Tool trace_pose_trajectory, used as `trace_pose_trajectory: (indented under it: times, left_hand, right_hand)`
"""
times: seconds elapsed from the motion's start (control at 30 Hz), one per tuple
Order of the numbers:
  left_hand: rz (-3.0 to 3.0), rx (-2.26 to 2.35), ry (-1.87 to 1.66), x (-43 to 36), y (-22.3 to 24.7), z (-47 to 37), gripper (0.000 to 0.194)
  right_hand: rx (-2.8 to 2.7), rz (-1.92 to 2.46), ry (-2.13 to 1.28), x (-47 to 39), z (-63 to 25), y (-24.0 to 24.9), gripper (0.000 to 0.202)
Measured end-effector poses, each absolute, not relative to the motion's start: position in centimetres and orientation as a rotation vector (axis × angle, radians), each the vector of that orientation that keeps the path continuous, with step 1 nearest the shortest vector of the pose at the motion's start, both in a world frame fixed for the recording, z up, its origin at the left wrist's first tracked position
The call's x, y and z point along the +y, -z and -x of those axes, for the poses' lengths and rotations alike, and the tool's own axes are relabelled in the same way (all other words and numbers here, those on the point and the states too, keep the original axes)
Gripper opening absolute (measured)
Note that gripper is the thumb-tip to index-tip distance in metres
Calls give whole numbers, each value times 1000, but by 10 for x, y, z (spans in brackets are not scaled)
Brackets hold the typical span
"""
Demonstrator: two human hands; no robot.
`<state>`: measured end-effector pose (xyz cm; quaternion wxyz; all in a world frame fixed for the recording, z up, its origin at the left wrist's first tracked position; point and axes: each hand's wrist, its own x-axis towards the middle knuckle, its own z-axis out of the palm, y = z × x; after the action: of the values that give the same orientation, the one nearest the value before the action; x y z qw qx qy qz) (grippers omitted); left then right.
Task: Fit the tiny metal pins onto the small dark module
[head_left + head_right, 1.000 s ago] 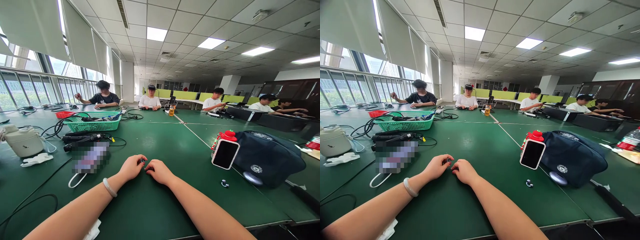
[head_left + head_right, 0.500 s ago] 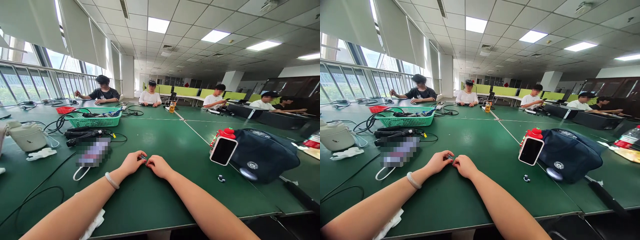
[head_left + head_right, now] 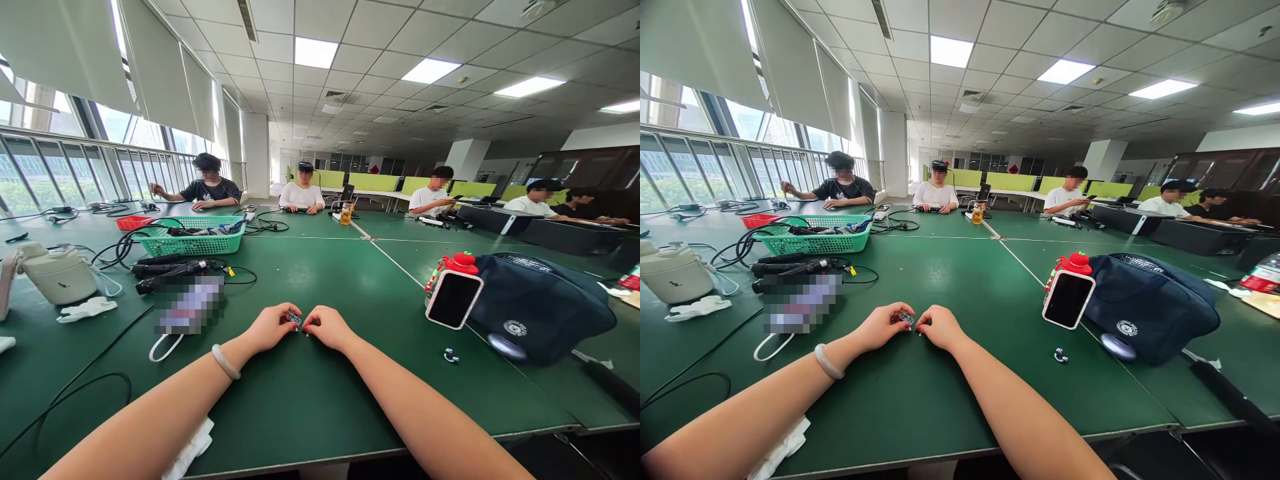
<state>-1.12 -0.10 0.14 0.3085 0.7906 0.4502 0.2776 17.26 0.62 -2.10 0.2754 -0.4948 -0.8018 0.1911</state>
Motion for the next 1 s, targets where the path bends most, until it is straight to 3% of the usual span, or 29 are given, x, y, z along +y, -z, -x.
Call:
trace_pose_trajectory:
  times: [0.57, 1.0]
  left_hand:
    - [-2203, 1353, -713, 2, -1, 14, 22]
    - [-2211, 1348, -706, 4, 1, 13, 22]
  right_hand:
    - [-2067, 1477, -683, 12, -198, 16, 14]
    - [-2317, 1395, -396, 14, -196, 17, 7]
